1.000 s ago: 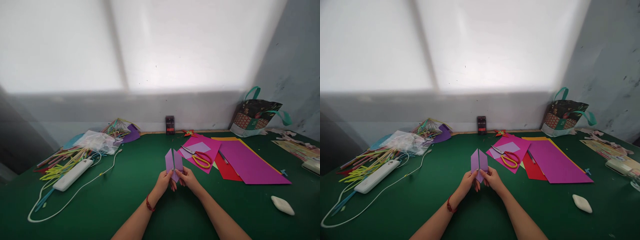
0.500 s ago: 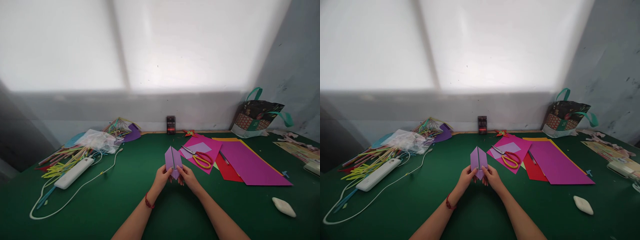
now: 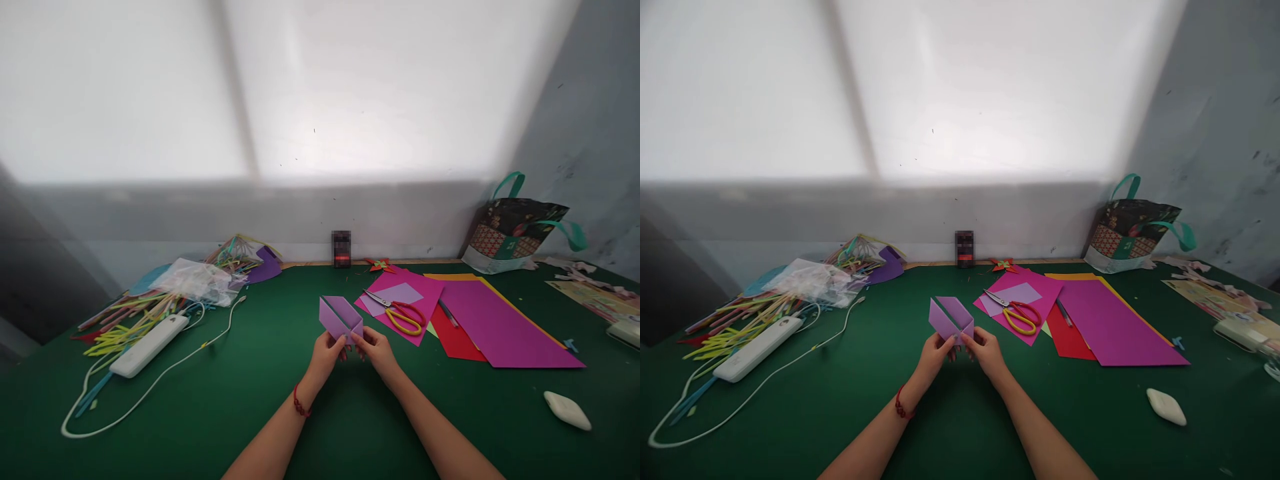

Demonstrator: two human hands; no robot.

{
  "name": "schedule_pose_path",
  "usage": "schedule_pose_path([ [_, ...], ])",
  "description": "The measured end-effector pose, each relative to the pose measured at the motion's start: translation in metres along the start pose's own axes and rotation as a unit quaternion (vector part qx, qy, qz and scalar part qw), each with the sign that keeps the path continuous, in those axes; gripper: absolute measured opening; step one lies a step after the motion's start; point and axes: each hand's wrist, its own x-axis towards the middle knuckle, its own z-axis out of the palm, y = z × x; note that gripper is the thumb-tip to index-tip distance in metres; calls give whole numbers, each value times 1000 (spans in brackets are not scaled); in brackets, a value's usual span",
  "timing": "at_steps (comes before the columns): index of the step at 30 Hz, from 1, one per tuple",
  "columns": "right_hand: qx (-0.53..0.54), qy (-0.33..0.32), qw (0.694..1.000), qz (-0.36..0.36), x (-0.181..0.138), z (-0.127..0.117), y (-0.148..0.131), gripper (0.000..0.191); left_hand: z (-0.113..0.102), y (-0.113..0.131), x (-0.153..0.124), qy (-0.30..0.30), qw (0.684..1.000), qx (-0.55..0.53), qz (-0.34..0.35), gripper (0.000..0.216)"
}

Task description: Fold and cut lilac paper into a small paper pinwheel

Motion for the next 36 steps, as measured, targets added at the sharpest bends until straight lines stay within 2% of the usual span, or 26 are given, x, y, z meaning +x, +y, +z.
schedule_pose_path([
  [5,-9,-81,997,18,-4,3,3,47,-2,-2,-2,17,999,37,1,41],
  [8,-13,-101,995,5,-6,4,3,46,-3,-8,-2,14,999,46,-5,43],
  [11,-18,-90,996,-1,-6,2,2,45,-4,-11,-1,-7,998,57,-1,46],
  [16,-24,-35,999,10,-3,-4,2,45,-5,-10,-2,-71,995,75,9,52],
  [26,7,-40,999,35,-10,-8,-10,42,-5,-6,-9,-110,990,94,-6,48],
  [32,-14,-37,998,51,-9,-13,-11,42,-5,-12,-6,-68,984,153,63,41],
  [36,33,-38,997,56,-10,-12,-13,44,-9,-12,-7,-33,955,246,160,31],
])
